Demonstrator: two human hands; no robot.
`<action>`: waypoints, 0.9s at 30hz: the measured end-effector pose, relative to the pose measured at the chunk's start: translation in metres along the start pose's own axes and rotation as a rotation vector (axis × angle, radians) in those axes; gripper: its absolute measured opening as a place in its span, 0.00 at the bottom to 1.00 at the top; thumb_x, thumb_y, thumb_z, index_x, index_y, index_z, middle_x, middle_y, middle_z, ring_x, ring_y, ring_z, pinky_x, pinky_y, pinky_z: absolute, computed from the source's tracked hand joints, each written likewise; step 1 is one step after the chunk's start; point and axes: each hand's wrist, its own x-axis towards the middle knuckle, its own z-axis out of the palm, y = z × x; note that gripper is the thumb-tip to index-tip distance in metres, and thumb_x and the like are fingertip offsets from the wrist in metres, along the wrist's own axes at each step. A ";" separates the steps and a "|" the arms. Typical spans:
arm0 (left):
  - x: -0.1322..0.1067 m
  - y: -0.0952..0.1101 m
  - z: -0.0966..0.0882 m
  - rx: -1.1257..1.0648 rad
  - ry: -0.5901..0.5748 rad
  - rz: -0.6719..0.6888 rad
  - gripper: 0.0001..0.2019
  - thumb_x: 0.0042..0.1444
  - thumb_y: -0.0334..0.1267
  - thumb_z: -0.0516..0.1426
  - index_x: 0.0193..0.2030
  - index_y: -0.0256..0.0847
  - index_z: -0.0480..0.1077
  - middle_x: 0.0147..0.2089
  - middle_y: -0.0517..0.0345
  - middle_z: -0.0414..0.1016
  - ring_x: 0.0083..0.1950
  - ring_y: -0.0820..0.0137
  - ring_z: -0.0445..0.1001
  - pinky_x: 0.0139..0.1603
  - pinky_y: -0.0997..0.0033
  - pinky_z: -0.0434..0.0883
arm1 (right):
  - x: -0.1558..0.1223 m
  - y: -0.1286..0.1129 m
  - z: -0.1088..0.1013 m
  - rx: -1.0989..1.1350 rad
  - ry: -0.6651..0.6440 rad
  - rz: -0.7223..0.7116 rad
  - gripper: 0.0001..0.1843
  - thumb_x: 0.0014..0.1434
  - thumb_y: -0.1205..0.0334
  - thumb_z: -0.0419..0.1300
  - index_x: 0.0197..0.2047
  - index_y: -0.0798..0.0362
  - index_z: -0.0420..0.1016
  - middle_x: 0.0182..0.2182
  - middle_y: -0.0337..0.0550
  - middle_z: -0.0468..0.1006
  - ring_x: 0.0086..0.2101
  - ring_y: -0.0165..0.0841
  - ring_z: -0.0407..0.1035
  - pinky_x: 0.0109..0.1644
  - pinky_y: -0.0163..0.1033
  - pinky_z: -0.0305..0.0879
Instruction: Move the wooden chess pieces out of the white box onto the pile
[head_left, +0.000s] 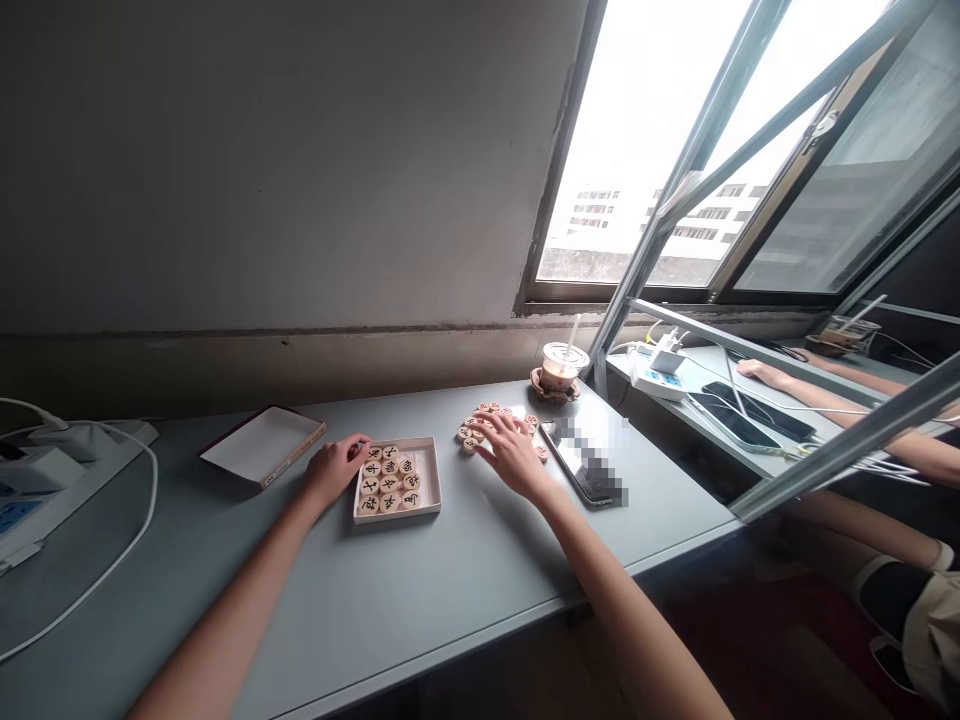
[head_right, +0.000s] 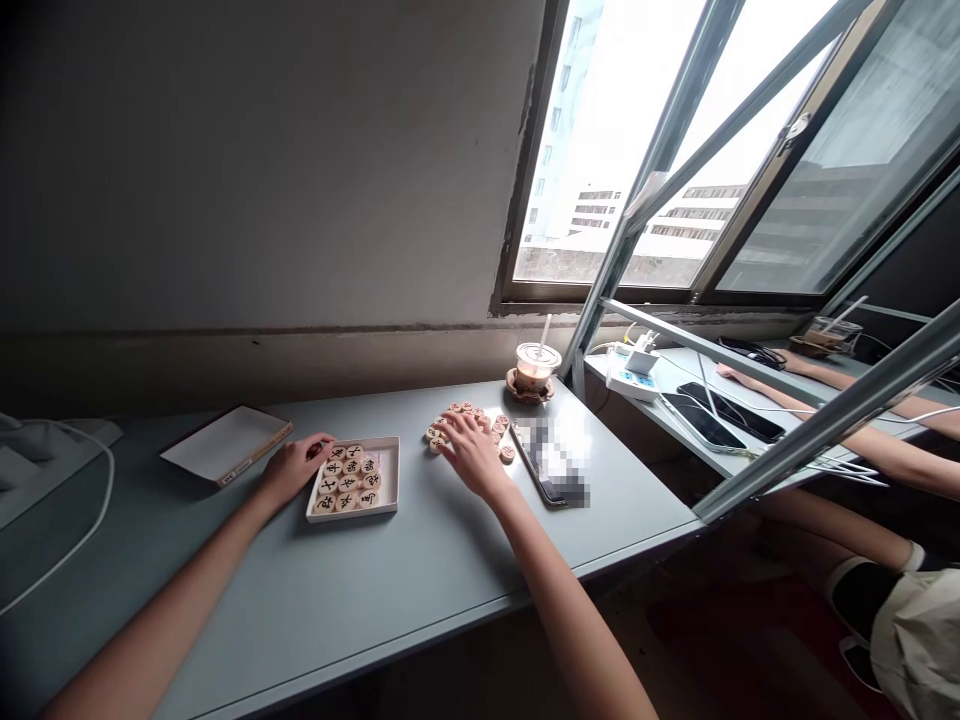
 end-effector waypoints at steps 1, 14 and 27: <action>0.000 0.000 0.000 0.001 -0.003 -0.001 0.19 0.57 0.49 0.45 0.41 0.44 0.72 0.34 0.56 0.78 0.35 0.65 0.73 0.30 0.73 0.58 | 0.003 -0.004 0.004 0.020 -0.016 -0.045 0.20 0.67 0.54 0.48 0.60 0.45 0.63 0.62 0.44 0.62 0.60 0.40 0.55 0.61 0.51 0.49; 0.002 -0.003 0.002 0.022 -0.025 -0.011 0.18 0.57 0.50 0.44 0.41 0.45 0.70 0.34 0.56 0.78 0.36 0.64 0.74 0.29 0.73 0.58 | -0.005 0.036 0.012 0.057 -0.203 0.034 0.24 0.68 0.56 0.45 0.66 0.47 0.56 0.65 0.45 0.56 0.65 0.39 0.46 0.66 0.57 0.43; 0.000 -0.003 0.001 0.050 -0.004 -0.004 0.19 0.58 0.50 0.44 0.43 0.43 0.72 0.36 0.53 0.78 0.36 0.64 0.74 0.30 0.73 0.59 | 0.032 -0.079 -0.018 0.121 -0.297 -0.296 0.11 0.60 0.63 0.58 0.47 0.53 0.72 0.44 0.47 0.77 0.45 0.37 0.69 0.46 0.41 0.56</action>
